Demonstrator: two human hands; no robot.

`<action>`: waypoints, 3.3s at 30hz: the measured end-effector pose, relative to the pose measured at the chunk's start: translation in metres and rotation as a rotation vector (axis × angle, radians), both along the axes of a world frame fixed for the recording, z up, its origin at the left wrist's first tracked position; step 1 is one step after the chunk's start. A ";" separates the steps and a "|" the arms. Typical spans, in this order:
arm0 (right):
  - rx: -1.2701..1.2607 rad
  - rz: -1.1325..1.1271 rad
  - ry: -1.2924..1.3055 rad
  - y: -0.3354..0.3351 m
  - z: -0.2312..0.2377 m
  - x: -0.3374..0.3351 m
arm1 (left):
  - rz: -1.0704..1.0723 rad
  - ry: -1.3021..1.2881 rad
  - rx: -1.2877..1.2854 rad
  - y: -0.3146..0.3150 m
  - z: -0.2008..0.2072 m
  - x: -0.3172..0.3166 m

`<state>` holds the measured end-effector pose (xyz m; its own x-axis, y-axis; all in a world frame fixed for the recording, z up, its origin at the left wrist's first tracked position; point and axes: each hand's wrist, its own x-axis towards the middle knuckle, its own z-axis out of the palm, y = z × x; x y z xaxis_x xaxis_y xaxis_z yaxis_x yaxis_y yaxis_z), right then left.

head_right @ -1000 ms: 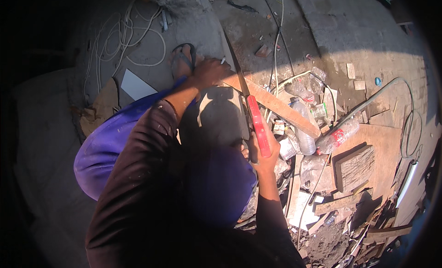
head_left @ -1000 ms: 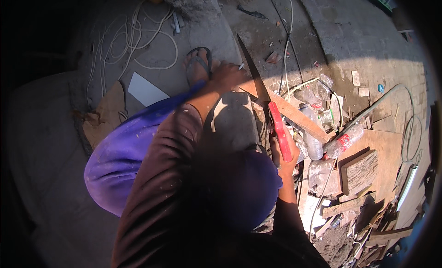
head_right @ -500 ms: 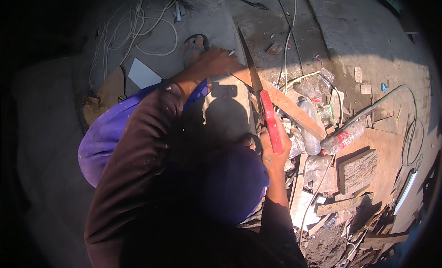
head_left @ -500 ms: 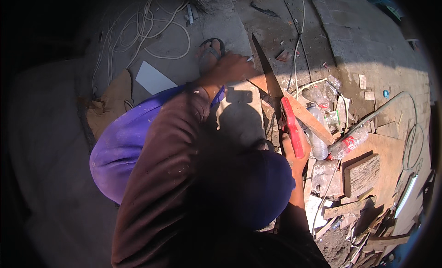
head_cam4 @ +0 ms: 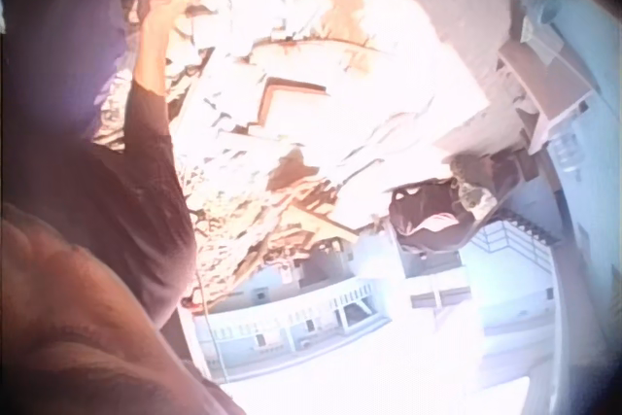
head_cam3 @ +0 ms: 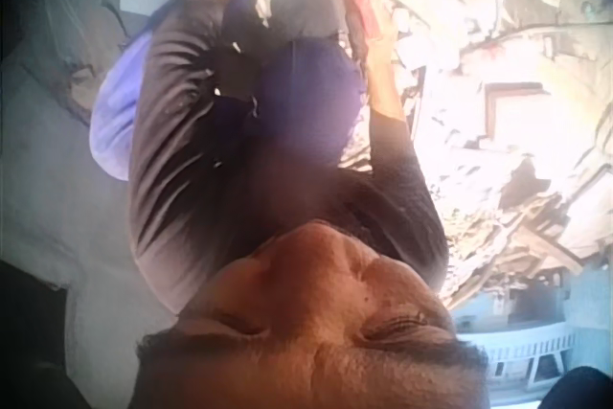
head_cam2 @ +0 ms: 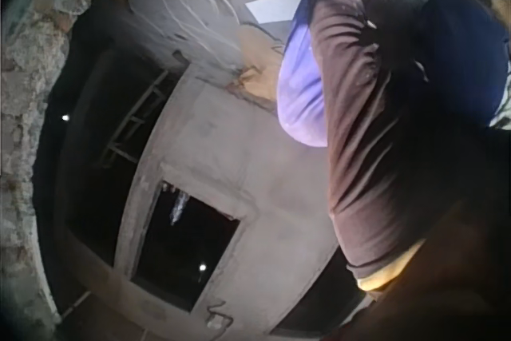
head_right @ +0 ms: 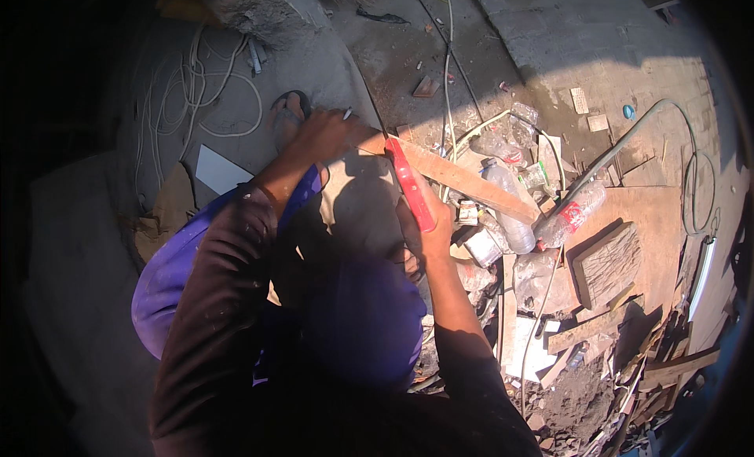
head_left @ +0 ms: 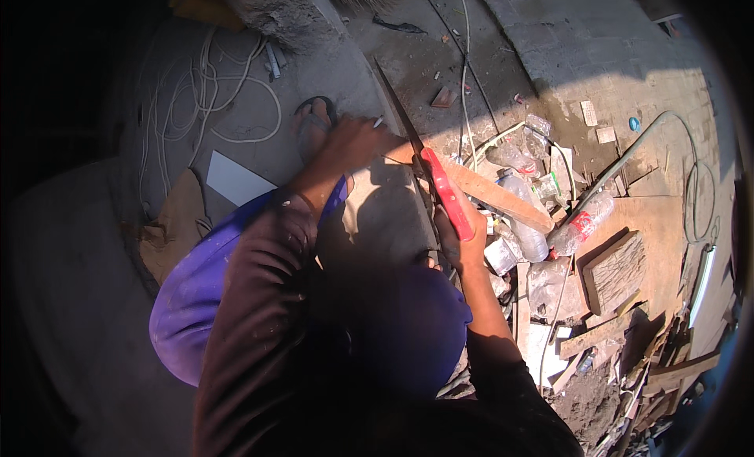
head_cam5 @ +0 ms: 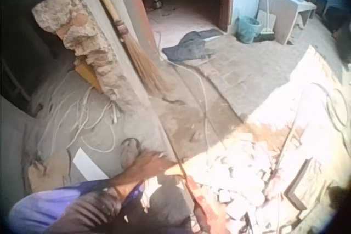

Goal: The person sits on the floor and uses a hand saw to cut a piece of wood. After cutting, they pick up the cut piece and walk through a cluttered construction area, carrying the wood to another location.

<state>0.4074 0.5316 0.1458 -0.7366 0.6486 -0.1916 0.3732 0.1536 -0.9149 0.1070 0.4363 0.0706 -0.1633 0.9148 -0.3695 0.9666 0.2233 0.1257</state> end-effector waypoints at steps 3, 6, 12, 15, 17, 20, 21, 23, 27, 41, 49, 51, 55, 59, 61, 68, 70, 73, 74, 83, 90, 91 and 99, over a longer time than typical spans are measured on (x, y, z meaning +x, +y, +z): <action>-0.062 -0.011 0.025 -0.004 0.000 0.012 | 0.028 -0.015 -0.025 0.004 0.003 0.005; 0.002 0.034 -0.052 -0.011 0.057 0.098 | 0.004 -0.035 0.094 0.000 -0.008 0.003; -0.205 0.202 0.111 0.001 0.045 0.132 | 0.000 -0.059 0.099 -0.008 -0.009 0.009; 0.130 0.138 0.062 -0.013 -0.050 0.065 | 0.147 0.000 -0.144 0.008 -0.009 0.019; 0.184 0.206 -0.054 -0.017 -0.074 0.037 | 0.061 0.087 -0.074 0.004 0.006 0.020; -0.065 0.042 0.107 0.003 -0.012 0.027 | 0.036 -0.011 0.015 0.002 -0.020 0.013; -0.054 0.043 0.127 0.001 -0.016 0.028 | 0.061 -0.078 0.047 0.000 -0.033 0.010; -0.025 0.096 0.138 0.005 -0.017 0.021 | 0.092 -0.030 0.021 -0.012 -0.035 0.004; 0.073 0.070 0.123 0.001 -0.031 0.025 | 0.017 0.028 0.034 -0.017 -0.043 0.004; 0.191 0.120 -0.335 -0.026 0.090 0.115 | 0.105 0.011 0.148 -0.020 -0.029 0.009; -0.054 0.011 -0.040 0.023 0.027 -0.010 | 0.159 -0.004 0.100 -0.010 -0.031 0.015; -0.006 0.033 -0.068 0.015 0.040 0.006 | 0.186 -0.012 0.047 -0.008 -0.027 0.018; -0.007 0.086 -0.146 -0.006 0.102 0.084 | 0.162 0.000 -0.057 -0.011 -0.030 0.014; 0.090 0.109 -0.235 -0.009 0.118 0.097 | 0.175 0.010 -0.007 -0.013 -0.035 0.012; -0.069 0.077 -0.185 -0.001 0.087 0.056 | 0.186 -0.027 -0.055 -0.013 -0.029 0.010; -0.141 0.029 -0.064 0.005 0.043 0.016 | 0.296 -0.395 0.047 0.130 0.089 -0.019; -0.006 0.075 0.019 0.003 0.038 0.014 | -0.018 -0.451 0.169 0.157 0.060 0.008; -0.036 0.084 -0.018 0.003 0.034 0.016 | -0.347 -0.278 -0.375 0.208 -0.005 0.068; -0.030 0.078 -0.032 0.006 0.034 0.017 | -0.484 -0.302 -0.447 0.216 -0.019 0.080; 0.070 0.093 -0.315 -0.014 0.110 0.124 | -0.547 -0.590 -0.595 0.207 -0.102 0.066; -0.059 0.084 0.003 0.012 0.000 0.043 | -0.551 -0.631 -0.585 0.214 -0.097 0.071; -0.123 0.100 -0.080 0.020 -0.014 0.008 | -0.574 -0.611 -0.605 0.218 -0.093 0.069; 0.114 0.184 -0.346 -0.016 0.092 0.102 | -0.573 -0.663 -0.571 0.210 -0.112 0.060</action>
<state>0.5090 0.5156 0.2376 -0.7471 0.5430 -0.3834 0.6130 0.3398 -0.7133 0.1665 0.6459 -0.0415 0.6332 0.4526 -0.6278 0.7220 -0.0534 0.6898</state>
